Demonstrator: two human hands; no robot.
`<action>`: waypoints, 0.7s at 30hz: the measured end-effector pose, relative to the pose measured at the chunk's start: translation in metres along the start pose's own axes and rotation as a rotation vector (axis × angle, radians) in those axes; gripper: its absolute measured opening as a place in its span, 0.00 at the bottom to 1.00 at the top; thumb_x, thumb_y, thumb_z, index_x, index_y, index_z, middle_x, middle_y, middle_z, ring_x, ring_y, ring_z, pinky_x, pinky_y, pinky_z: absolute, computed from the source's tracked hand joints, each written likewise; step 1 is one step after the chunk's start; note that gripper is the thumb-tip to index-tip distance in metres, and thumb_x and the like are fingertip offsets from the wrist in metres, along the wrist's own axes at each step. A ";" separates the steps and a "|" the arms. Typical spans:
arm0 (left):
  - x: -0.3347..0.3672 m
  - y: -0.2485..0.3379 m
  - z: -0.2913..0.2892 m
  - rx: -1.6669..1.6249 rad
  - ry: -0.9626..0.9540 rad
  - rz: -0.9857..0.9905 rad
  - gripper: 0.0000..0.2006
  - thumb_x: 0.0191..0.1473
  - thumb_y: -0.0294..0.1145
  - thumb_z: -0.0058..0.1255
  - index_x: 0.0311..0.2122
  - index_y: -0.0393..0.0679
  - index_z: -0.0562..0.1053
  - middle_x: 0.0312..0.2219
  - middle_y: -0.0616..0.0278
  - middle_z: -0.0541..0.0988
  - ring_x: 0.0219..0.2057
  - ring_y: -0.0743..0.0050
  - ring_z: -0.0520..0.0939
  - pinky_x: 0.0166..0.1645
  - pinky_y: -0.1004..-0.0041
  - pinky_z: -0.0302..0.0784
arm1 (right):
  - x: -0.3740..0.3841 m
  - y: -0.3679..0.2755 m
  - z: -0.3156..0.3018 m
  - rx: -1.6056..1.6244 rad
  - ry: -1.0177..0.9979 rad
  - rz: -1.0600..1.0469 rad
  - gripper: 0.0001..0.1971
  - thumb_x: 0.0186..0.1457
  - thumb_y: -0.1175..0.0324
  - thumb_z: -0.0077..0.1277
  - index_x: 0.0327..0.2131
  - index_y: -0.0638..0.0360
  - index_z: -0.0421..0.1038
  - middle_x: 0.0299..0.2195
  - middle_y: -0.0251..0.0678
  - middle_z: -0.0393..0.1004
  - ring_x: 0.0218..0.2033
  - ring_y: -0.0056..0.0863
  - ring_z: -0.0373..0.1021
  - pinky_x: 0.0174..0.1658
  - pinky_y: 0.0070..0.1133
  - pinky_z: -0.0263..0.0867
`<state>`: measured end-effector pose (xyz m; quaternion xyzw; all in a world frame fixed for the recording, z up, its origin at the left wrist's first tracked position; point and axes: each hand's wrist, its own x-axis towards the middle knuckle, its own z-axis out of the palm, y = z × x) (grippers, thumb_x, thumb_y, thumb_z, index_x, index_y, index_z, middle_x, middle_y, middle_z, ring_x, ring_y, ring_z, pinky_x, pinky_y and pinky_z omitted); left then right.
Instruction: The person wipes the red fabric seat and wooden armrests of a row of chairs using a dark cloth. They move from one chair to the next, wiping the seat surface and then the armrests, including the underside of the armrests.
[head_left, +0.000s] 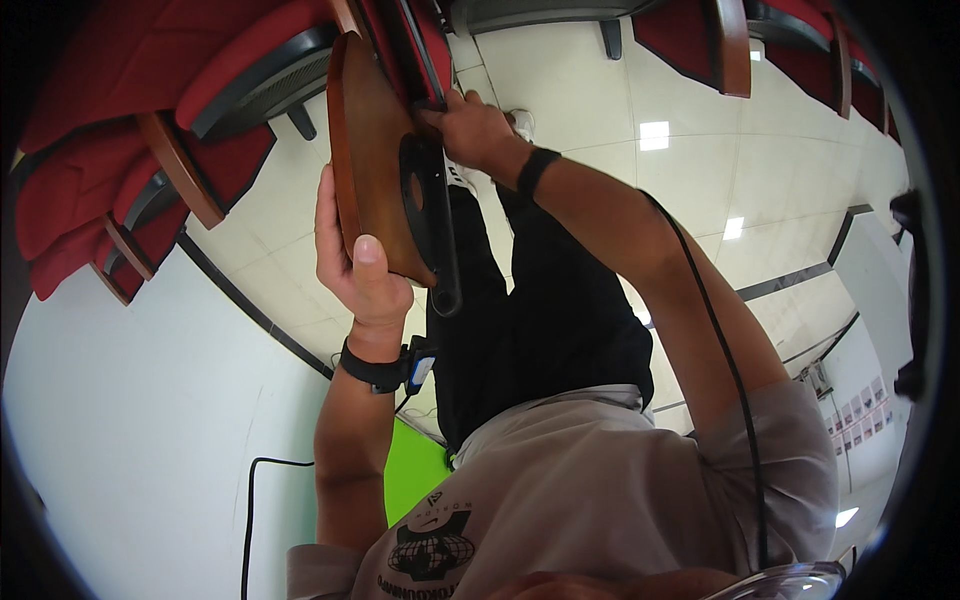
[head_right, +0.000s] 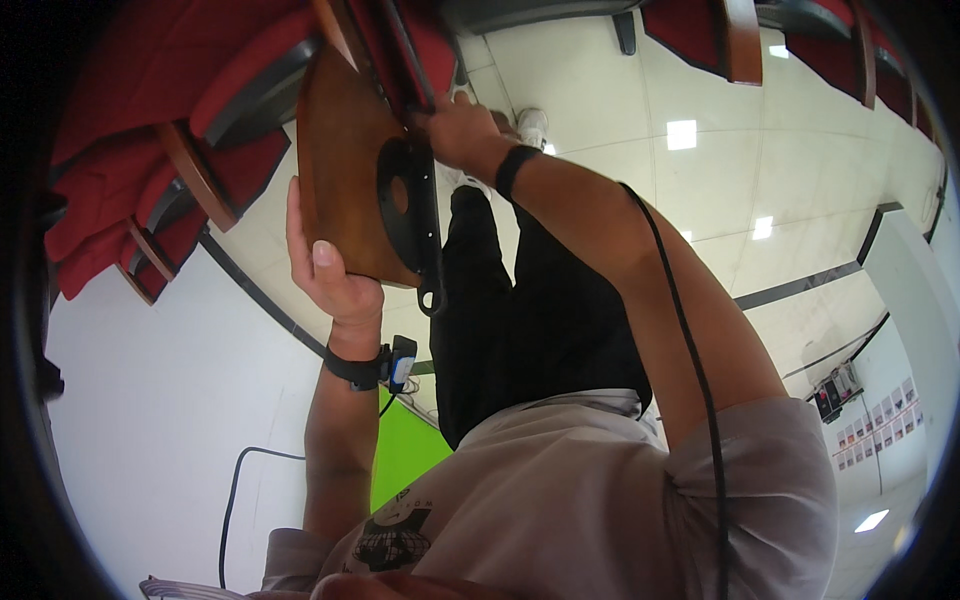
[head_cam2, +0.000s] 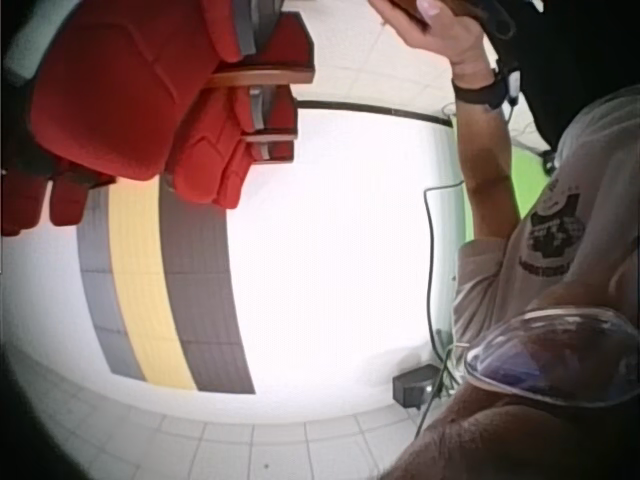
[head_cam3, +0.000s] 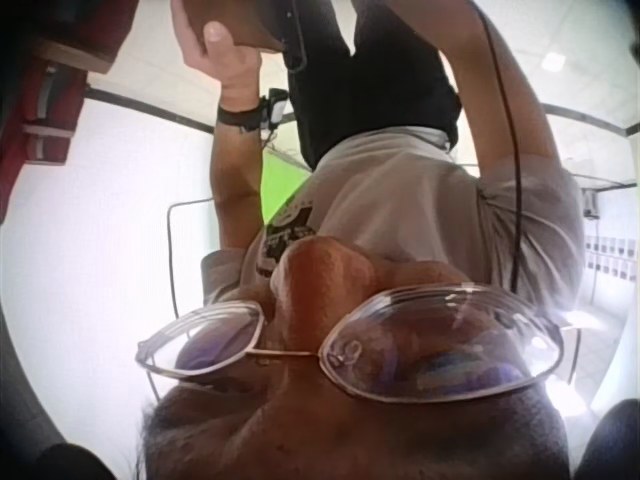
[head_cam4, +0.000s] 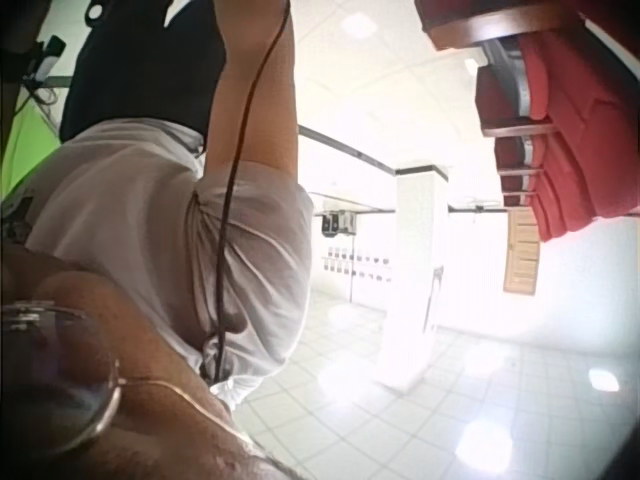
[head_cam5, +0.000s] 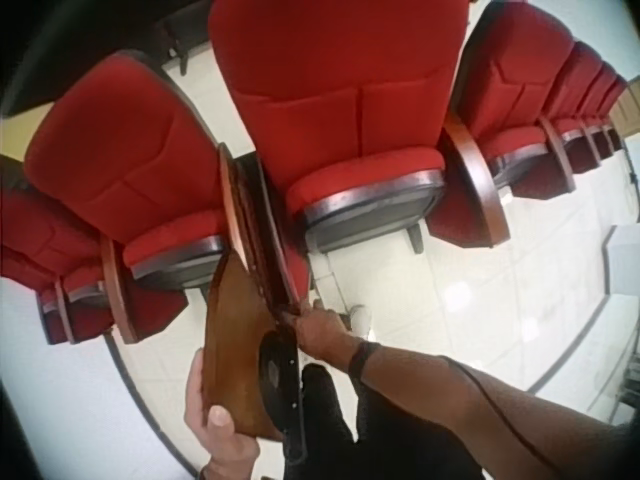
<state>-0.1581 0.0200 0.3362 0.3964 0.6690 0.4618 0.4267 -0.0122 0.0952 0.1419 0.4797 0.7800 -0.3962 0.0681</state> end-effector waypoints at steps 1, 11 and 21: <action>0.001 0.000 0.000 0.016 0.005 -0.012 0.42 0.69 0.56 0.42 0.74 0.29 0.59 0.65 0.40 0.73 0.63 0.49 0.78 0.67 0.59 0.76 | 0.005 0.002 0.004 -0.039 0.000 -0.012 0.26 0.65 0.61 0.54 0.66 0.33 0.73 0.52 0.45 0.73 0.54 0.51 0.73 0.51 0.44 0.78; 0.005 0.007 0.005 -0.067 0.018 -0.021 0.42 0.68 0.55 0.50 0.73 0.27 0.59 0.65 0.43 0.73 0.64 0.54 0.77 0.67 0.61 0.75 | 0.019 -0.002 0.002 -0.188 -0.061 -0.003 0.21 0.67 0.61 0.51 0.61 0.45 0.75 0.52 0.48 0.77 0.53 0.49 0.75 0.47 0.40 0.80; 0.010 0.010 0.009 -0.086 0.019 0.008 0.41 0.68 0.54 0.48 0.73 0.28 0.60 0.64 0.42 0.74 0.63 0.53 0.78 0.66 0.61 0.76 | -0.047 0.012 0.001 0.139 -0.079 -0.021 0.20 0.62 0.65 0.54 0.57 0.48 0.78 0.47 0.47 0.79 0.54 0.47 0.76 0.52 0.42 0.77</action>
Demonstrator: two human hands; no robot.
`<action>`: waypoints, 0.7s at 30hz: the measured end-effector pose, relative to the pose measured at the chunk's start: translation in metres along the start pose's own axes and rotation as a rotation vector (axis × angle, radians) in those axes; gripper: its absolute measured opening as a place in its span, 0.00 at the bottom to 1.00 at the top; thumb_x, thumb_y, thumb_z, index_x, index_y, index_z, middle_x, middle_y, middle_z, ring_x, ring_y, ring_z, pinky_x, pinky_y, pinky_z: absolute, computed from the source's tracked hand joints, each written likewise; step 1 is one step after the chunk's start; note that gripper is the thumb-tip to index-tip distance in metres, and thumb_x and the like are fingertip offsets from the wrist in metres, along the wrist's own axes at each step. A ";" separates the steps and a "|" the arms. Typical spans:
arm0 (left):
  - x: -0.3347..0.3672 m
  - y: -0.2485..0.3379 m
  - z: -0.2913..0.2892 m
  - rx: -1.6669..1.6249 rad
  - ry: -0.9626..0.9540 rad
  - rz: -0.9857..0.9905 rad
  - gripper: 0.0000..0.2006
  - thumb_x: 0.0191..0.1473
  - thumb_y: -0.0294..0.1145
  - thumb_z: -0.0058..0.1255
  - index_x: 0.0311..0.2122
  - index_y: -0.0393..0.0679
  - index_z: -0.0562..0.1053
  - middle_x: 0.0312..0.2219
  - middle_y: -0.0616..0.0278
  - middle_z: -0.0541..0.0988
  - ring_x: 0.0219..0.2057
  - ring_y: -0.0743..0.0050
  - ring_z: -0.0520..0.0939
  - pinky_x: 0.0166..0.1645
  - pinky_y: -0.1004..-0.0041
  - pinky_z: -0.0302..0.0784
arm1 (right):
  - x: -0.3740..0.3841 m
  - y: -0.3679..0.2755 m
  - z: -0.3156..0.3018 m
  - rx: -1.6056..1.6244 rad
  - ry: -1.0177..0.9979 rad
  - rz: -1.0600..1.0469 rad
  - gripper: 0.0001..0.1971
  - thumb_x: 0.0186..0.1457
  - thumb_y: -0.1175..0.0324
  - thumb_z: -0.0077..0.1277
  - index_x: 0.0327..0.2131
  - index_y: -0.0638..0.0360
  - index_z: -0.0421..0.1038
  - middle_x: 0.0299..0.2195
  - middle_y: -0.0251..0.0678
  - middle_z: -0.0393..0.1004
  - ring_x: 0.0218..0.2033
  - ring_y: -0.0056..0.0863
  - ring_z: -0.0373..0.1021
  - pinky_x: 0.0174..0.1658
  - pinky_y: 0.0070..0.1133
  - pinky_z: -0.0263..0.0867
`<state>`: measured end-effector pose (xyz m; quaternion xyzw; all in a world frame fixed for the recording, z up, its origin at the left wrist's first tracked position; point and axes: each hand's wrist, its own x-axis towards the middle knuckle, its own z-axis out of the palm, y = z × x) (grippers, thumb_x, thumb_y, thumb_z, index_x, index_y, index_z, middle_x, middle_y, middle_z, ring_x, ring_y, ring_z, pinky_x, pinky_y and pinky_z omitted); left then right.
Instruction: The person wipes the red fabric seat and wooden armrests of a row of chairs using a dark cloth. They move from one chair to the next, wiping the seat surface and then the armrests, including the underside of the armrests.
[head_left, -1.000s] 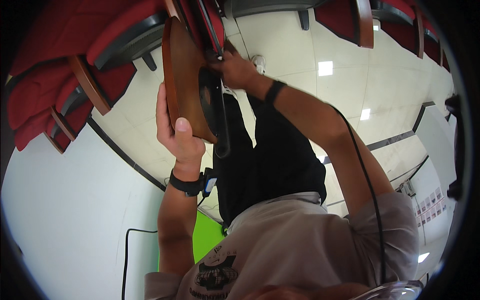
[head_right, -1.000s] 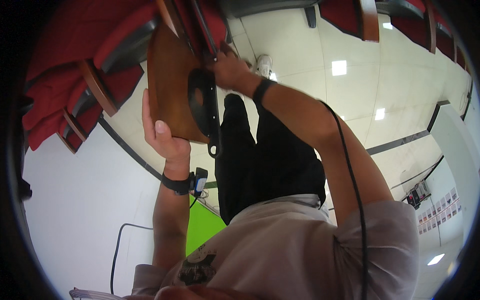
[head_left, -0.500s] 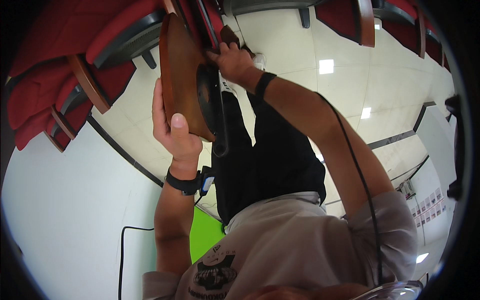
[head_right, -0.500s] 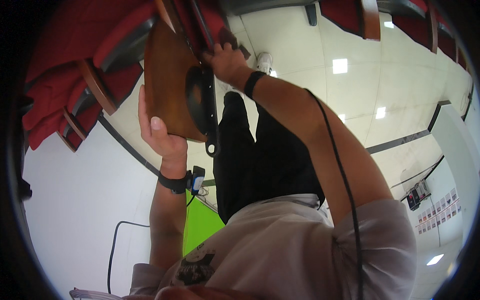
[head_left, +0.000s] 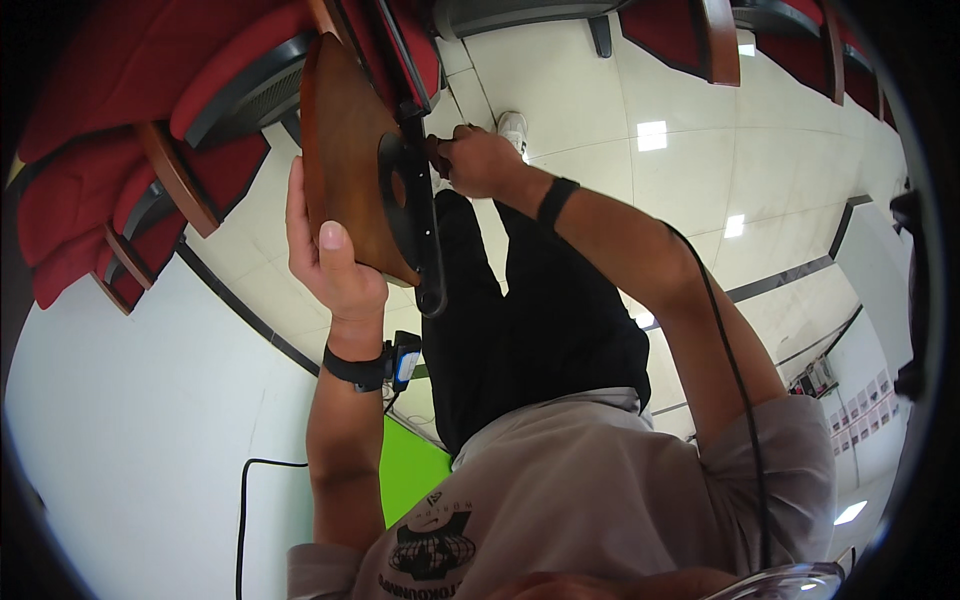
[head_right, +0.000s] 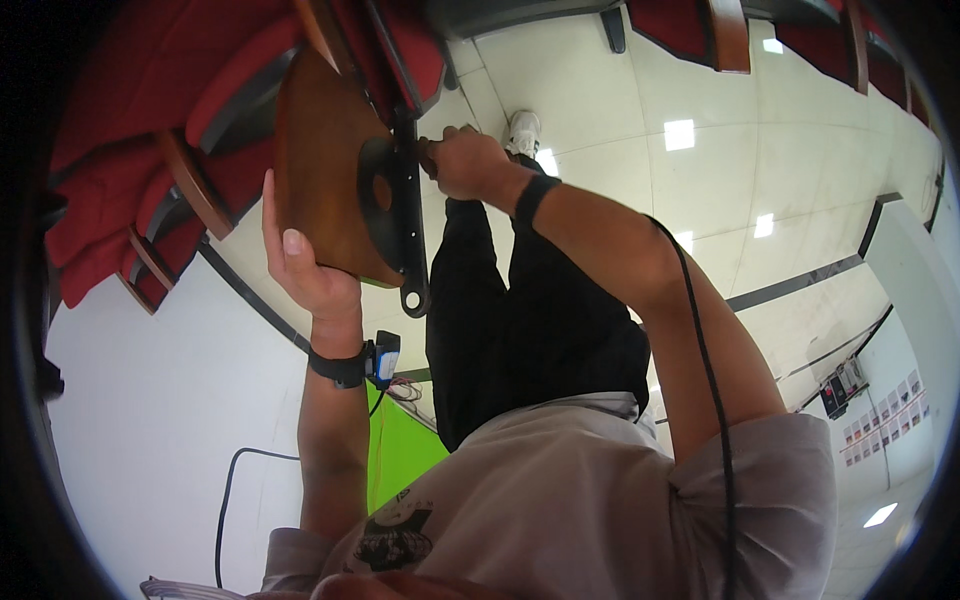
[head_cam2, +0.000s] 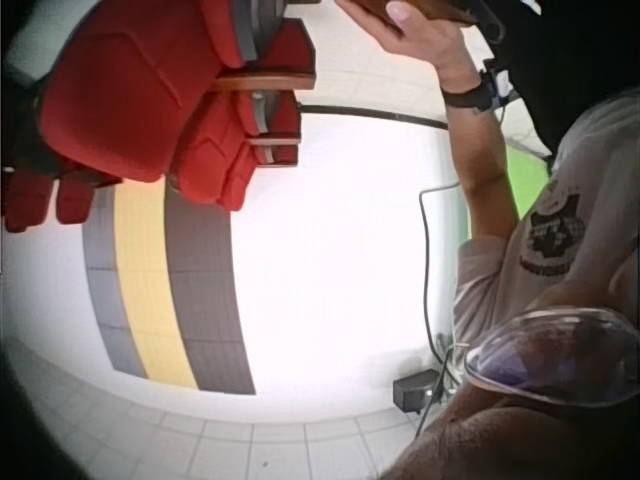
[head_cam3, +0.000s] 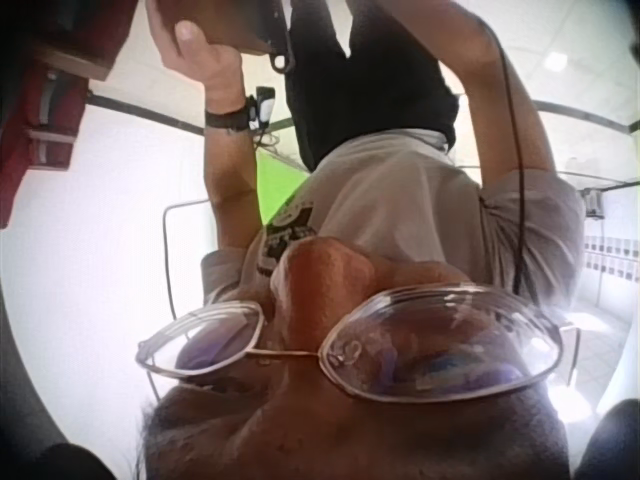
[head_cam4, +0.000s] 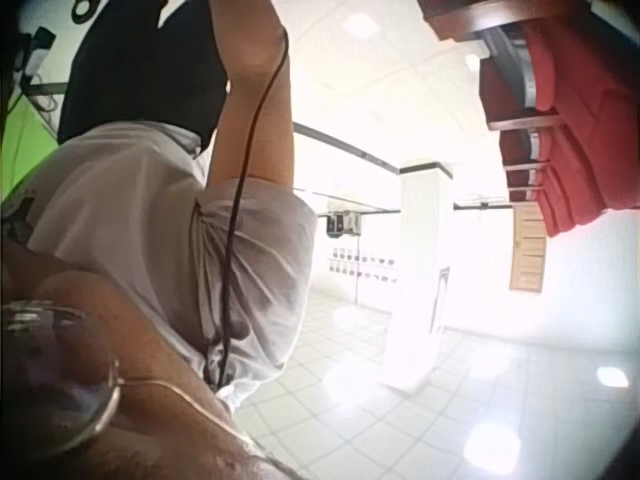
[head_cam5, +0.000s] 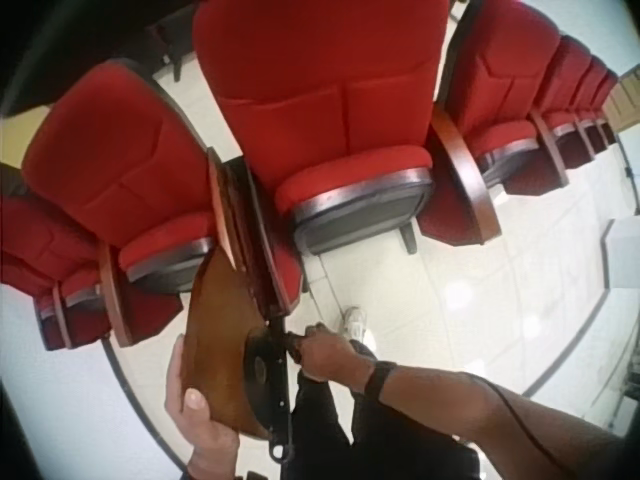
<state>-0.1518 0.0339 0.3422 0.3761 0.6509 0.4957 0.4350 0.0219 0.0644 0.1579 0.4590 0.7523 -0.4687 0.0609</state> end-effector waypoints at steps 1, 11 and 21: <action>0.000 0.000 0.000 -0.006 -0.005 -0.017 0.41 0.68 0.54 0.48 0.73 0.28 0.60 0.64 0.42 0.74 0.63 0.53 0.78 0.66 0.60 0.76 | -0.006 0.001 0.002 0.058 0.014 0.018 0.20 0.62 0.65 0.54 0.57 0.46 0.78 0.47 0.46 0.79 0.54 0.47 0.75 0.53 0.42 0.77; -0.001 -0.003 -0.002 0.035 -0.006 -0.009 0.39 0.69 0.51 0.46 0.73 0.28 0.60 0.65 0.42 0.74 0.64 0.53 0.78 0.67 0.61 0.75 | 0.059 0.008 0.008 -0.056 0.038 0.054 0.23 0.69 0.58 0.51 0.65 0.31 0.74 0.54 0.42 0.76 0.58 0.48 0.73 0.55 0.45 0.76; 0.007 0.000 0.002 0.047 -0.040 0.028 0.36 0.71 0.49 0.43 0.72 0.30 0.62 0.65 0.43 0.74 0.64 0.53 0.78 0.68 0.61 0.74 | -0.060 -0.038 -0.010 0.071 0.026 -0.063 0.27 0.57 0.69 0.59 0.61 0.37 0.78 0.46 0.39 0.77 0.51 0.45 0.76 0.46 0.39 0.79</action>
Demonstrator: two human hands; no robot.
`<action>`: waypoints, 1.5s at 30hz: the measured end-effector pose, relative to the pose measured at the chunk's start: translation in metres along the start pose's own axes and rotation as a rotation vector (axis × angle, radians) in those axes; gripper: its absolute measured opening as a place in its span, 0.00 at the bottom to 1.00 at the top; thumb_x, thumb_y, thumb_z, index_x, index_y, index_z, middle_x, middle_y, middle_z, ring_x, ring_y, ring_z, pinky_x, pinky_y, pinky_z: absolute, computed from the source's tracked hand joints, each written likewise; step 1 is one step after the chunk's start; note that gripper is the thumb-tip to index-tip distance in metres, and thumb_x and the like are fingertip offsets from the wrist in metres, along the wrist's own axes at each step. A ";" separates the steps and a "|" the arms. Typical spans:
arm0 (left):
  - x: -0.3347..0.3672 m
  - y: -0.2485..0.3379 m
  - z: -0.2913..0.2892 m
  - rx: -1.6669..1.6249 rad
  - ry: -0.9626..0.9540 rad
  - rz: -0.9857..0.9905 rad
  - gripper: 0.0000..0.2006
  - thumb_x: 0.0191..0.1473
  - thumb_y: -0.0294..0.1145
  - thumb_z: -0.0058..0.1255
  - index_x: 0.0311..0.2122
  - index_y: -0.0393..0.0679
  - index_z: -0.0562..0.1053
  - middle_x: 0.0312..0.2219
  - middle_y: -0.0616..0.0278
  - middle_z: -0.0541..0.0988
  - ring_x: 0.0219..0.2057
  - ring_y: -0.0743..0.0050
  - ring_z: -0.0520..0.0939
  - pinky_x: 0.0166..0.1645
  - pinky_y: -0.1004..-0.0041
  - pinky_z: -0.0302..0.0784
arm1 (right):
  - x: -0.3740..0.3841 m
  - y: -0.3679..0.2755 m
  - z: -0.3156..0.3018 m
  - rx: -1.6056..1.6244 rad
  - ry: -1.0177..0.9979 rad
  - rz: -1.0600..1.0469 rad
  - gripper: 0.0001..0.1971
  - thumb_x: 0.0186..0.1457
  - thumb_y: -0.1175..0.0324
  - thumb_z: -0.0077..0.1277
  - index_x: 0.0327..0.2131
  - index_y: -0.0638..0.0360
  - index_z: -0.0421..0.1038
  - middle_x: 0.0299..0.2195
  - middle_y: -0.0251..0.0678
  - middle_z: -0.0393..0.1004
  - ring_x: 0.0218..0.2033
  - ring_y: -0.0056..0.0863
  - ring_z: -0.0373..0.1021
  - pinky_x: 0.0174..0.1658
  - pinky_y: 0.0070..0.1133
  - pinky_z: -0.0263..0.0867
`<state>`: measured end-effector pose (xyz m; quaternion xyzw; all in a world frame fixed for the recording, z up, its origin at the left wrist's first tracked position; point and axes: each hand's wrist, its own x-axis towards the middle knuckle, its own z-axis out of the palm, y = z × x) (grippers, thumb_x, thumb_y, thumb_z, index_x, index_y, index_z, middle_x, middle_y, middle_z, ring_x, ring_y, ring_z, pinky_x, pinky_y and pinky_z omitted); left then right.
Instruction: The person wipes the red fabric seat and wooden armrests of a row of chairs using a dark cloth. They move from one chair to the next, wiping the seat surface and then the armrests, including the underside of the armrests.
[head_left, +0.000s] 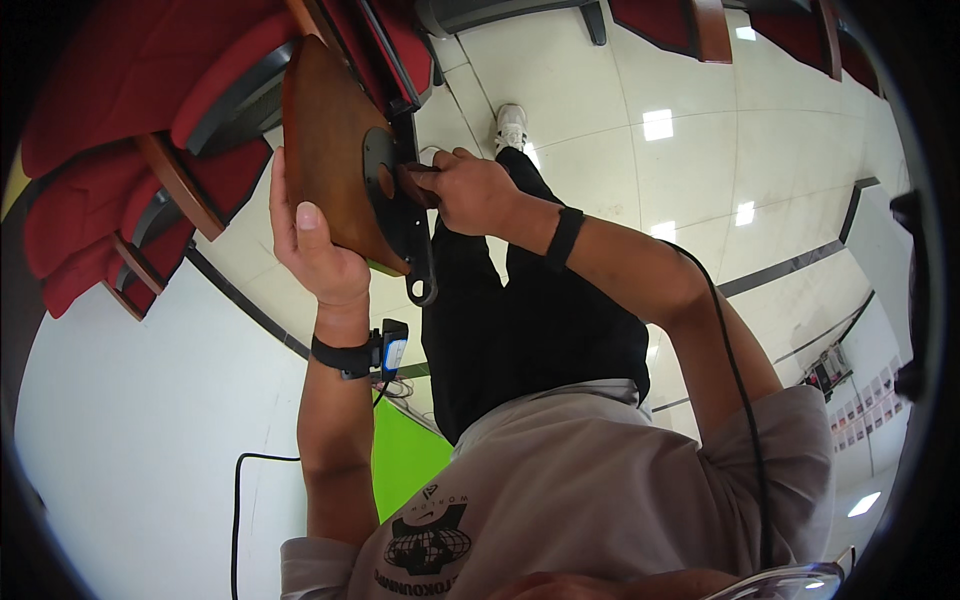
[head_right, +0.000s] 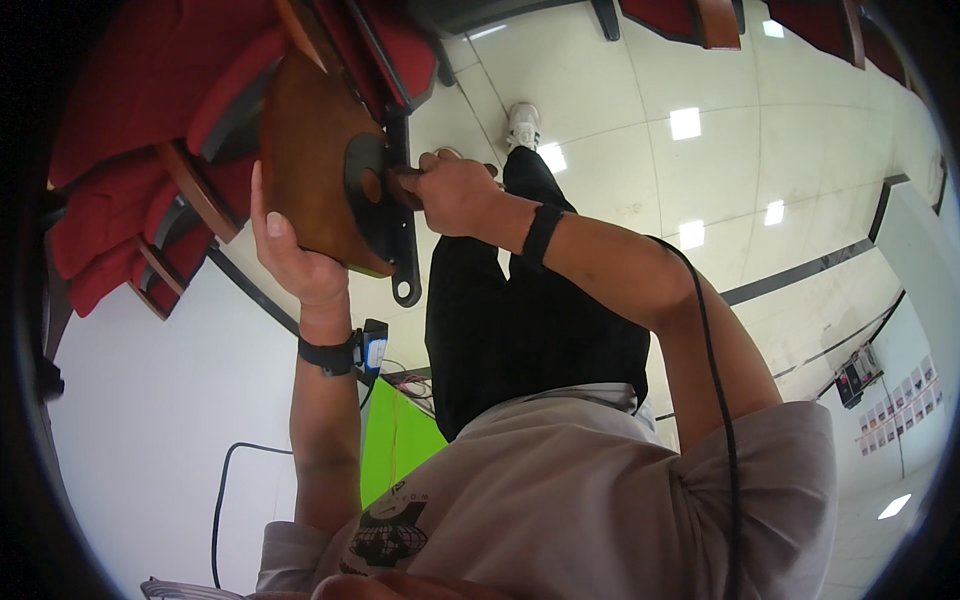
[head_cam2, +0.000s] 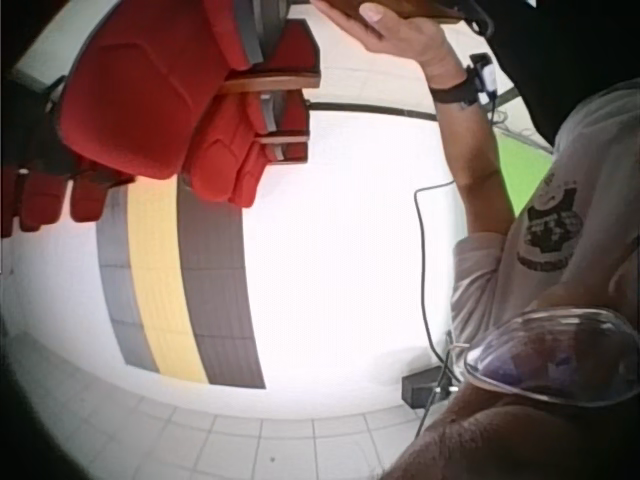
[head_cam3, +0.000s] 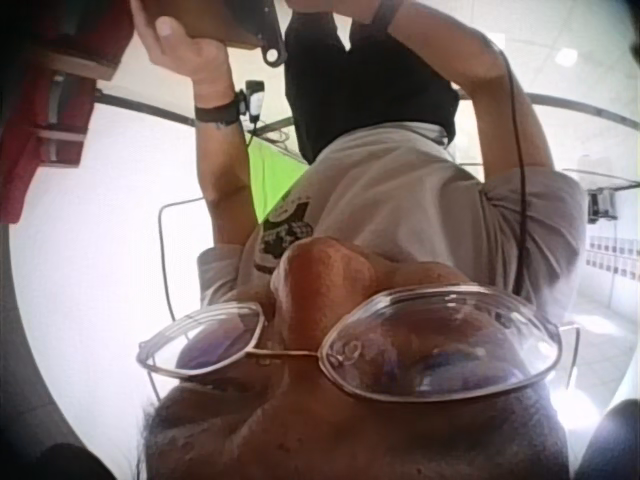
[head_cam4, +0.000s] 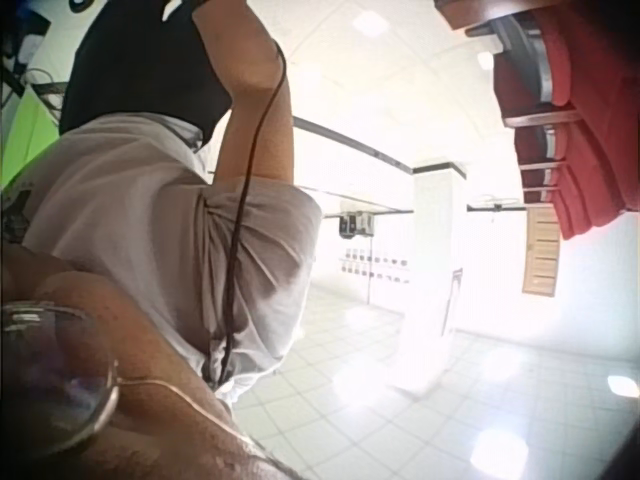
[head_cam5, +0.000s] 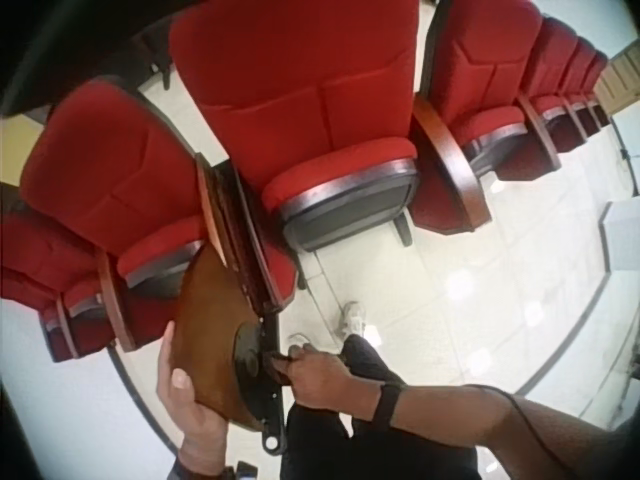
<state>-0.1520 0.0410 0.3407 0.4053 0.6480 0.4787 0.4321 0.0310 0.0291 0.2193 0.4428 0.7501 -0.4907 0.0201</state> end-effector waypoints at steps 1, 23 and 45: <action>0.000 0.000 0.000 0.019 0.009 -0.004 0.35 0.71 0.49 0.43 0.72 0.30 0.62 0.65 0.43 0.74 0.64 0.53 0.77 0.68 0.61 0.74 | 0.004 0.002 0.002 -0.022 0.006 0.006 0.27 0.58 0.68 0.59 0.61 0.37 0.78 0.46 0.40 0.77 0.51 0.45 0.76 0.46 0.38 0.80; 0.003 0.000 0.000 -0.056 -0.042 -0.007 0.34 0.71 0.46 0.43 0.72 0.31 0.61 0.65 0.45 0.74 0.64 0.55 0.77 0.69 0.62 0.72 | 0.009 0.009 0.007 -0.027 0.027 0.051 0.28 0.58 0.67 0.59 0.63 0.34 0.76 0.47 0.43 0.78 0.52 0.47 0.76 0.49 0.38 0.78; 0.021 0.013 0.010 0.054 -0.148 0.125 0.27 0.74 0.41 0.44 0.70 0.33 0.64 0.63 0.52 0.74 0.62 0.64 0.76 0.68 0.67 0.70 | -0.003 -0.024 -0.009 -0.221 0.106 0.121 0.22 0.59 0.68 0.60 0.57 0.35 0.79 0.43 0.36 0.77 0.50 0.39 0.77 0.44 0.35 0.79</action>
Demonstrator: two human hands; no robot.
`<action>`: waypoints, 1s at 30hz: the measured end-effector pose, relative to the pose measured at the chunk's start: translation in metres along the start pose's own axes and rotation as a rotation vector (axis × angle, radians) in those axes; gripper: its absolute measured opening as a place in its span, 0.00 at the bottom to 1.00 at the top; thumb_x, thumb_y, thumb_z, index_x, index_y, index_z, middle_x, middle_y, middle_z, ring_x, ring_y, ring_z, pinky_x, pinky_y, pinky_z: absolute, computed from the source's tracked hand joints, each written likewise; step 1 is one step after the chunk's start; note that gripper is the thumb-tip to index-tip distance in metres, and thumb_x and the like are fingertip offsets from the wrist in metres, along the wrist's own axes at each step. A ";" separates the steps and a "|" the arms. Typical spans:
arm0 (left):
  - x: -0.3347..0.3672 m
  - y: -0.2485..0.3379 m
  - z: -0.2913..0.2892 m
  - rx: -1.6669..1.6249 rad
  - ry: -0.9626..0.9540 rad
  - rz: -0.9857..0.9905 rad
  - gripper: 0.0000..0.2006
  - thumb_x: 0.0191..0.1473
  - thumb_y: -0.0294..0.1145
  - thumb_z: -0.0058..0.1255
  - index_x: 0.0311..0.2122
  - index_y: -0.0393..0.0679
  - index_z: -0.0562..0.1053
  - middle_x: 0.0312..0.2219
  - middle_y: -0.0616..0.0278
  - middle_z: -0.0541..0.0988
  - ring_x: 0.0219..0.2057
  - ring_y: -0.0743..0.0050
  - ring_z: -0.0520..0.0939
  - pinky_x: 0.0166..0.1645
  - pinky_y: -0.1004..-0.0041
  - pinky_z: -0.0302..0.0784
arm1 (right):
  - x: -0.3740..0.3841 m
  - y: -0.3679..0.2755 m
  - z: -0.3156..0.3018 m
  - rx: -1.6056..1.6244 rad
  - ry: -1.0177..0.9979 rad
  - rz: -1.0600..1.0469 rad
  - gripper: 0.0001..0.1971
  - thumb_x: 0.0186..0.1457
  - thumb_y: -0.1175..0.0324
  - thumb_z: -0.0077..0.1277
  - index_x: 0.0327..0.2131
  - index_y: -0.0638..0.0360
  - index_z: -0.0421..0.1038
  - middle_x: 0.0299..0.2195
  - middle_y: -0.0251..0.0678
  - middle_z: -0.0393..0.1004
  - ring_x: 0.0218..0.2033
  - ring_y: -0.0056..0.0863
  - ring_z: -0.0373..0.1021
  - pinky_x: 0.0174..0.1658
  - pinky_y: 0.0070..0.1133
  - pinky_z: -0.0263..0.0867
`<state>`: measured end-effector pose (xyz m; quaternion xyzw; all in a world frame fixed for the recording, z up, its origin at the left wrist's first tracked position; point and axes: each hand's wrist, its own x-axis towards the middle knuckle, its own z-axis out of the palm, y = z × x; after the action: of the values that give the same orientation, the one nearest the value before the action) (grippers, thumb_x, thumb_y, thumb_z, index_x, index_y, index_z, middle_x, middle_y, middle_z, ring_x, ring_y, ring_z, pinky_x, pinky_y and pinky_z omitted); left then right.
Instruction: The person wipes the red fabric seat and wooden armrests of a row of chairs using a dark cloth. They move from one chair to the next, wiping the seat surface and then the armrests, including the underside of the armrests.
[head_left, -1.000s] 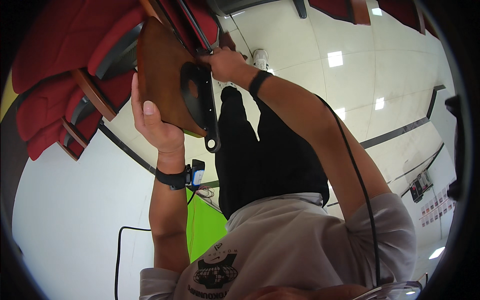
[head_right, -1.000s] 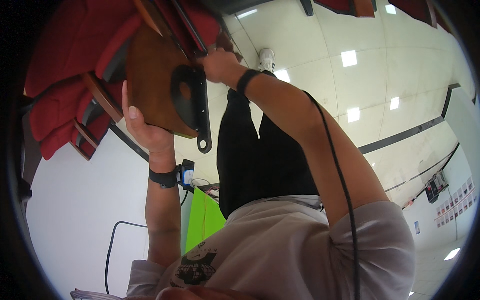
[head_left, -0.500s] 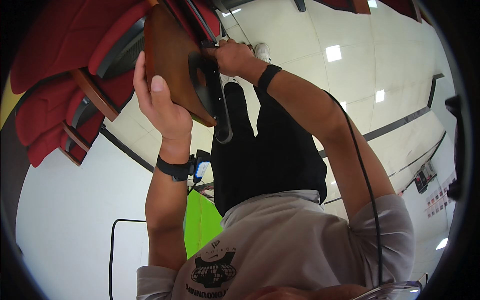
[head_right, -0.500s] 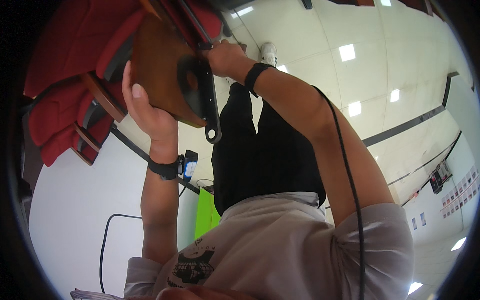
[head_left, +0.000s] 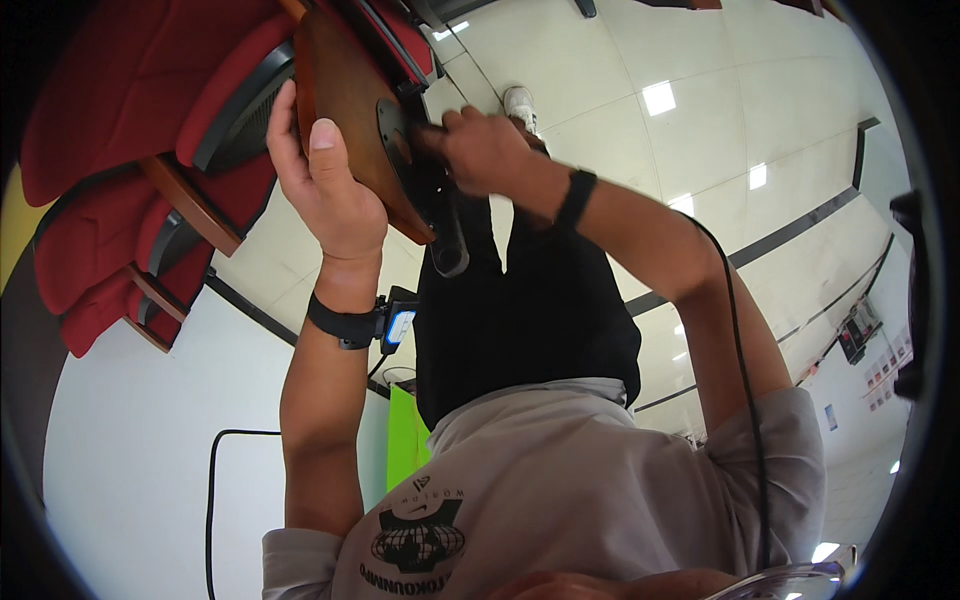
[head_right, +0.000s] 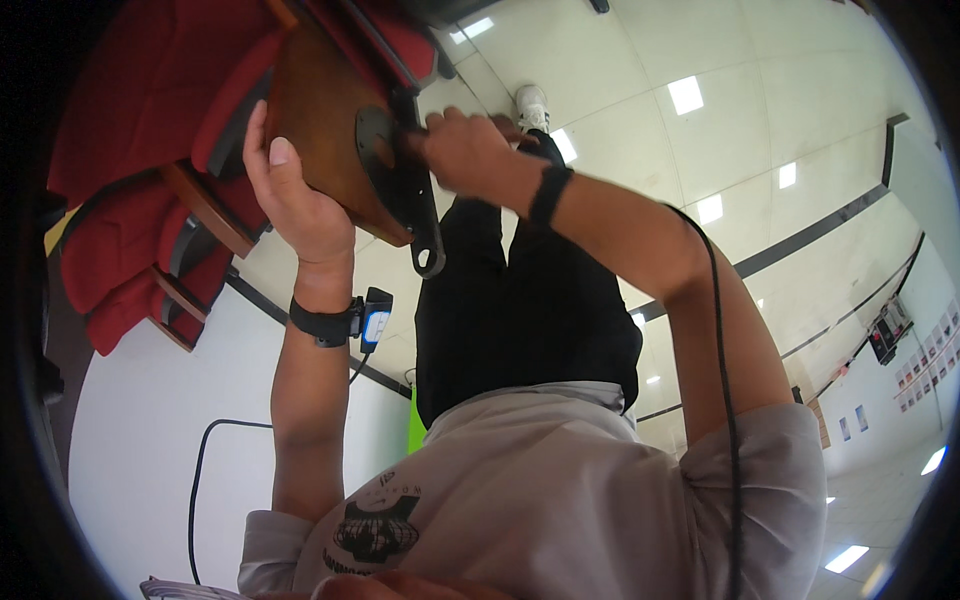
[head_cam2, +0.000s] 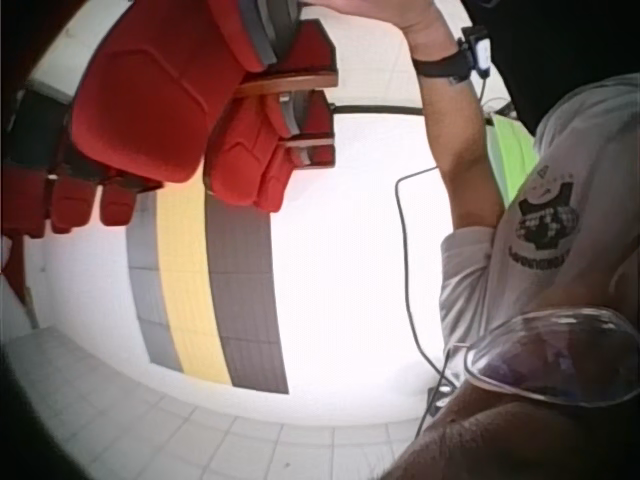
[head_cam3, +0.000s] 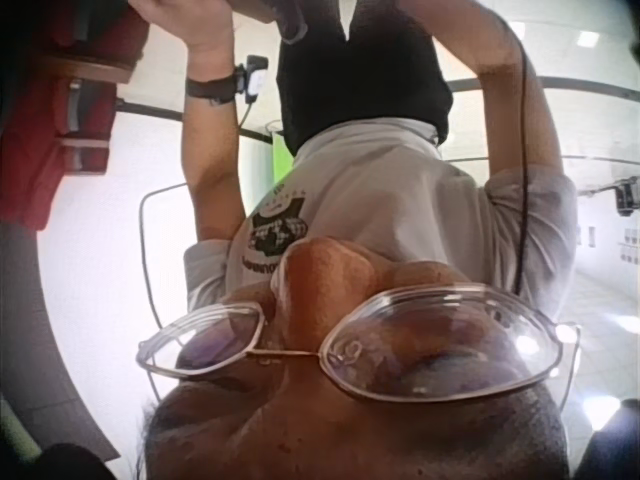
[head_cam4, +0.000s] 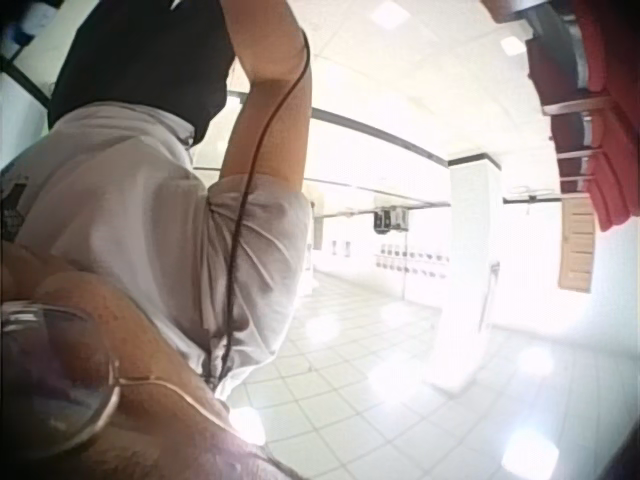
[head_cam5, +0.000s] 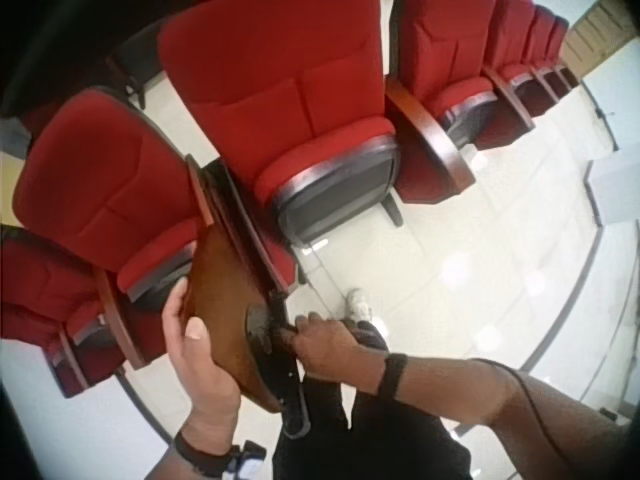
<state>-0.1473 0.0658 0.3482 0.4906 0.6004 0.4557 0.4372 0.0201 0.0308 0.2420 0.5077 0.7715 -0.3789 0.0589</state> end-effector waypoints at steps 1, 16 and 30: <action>0.000 0.000 -0.001 0.046 0.001 0.026 0.27 0.74 0.41 0.43 0.70 0.33 0.64 0.63 0.52 0.73 0.62 0.64 0.75 0.68 0.67 0.69 | 0.015 0.006 0.001 0.022 0.040 -0.014 0.22 0.60 0.68 0.59 0.57 0.36 0.79 0.43 0.36 0.77 0.51 0.39 0.76 0.45 0.35 0.79; 0.024 -0.014 -0.010 0.047 -0.095 0.039 0.23 0.75 0.39 0.41 0.67 0.35 0.68 0.60 0.54 0.75 0.59 0.69 0.76 0.65 0.70 0.71 | -0.110 -0.050 -0.015 0.339 0.230 -0.168 0.24 0.50 0.72 0.63 0.53 0.45 0.82 0.40 0.34 0.75 0.44 0.39 0.73 0.45 0.34 0.75; 0.035 -0.007 -0.001 0.104 -0.130 0.092 0.22 0.77 0.40 0.41 0.65 0.36 0.71 0.54 0.61 0.76 0.51 0.75 0.74 0.59 0.75 0.67 | -0.133 -0.050 0.003 0.467 0.443 -0.235 0.23 0.47 0.76 0.64 0.47 0.39 0.86 0.47 0.31 0.75 0.47 0.37 0.70 0.49 0.34 0.73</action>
<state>-0.1549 0.0998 0.3389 0.5680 0.5704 0.4108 0.4280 0.0411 -0.0795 0.3296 0.4850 0.7112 -0.4300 -0.2722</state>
